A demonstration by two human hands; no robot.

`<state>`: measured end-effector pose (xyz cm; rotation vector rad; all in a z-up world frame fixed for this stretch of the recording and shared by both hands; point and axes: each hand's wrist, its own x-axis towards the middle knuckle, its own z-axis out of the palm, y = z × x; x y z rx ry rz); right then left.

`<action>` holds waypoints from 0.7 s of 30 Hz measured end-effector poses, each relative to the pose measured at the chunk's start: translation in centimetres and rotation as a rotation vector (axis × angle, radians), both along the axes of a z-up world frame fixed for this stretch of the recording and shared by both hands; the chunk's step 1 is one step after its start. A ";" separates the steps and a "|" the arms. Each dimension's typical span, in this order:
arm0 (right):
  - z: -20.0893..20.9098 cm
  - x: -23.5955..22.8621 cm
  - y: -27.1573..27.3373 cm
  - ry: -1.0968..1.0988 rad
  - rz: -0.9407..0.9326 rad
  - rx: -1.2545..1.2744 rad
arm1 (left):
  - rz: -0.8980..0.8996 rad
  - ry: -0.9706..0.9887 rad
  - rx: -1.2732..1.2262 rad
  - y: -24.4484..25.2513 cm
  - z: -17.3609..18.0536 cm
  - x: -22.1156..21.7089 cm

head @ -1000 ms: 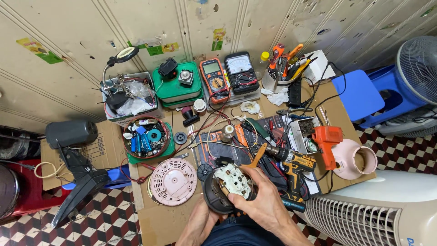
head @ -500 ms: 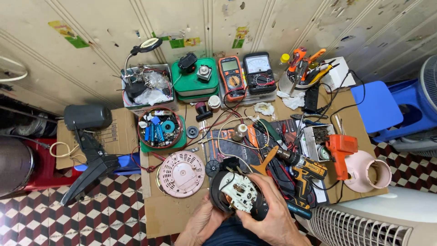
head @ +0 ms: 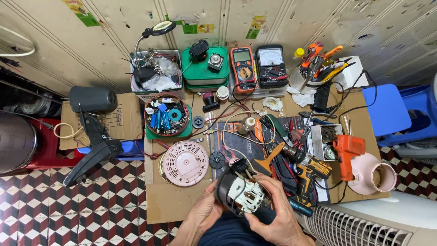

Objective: Cleaning a motor component of an appliance using a brush and applying lubricant or cleaning solution.

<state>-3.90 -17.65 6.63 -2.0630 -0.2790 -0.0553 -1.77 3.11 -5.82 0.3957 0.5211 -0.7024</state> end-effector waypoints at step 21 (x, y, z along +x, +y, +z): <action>-2.0 -1.3 -1.7 0.116 0.054 0.049 | -0.098 -0.173 0.246 -0.4 -0.1 0.2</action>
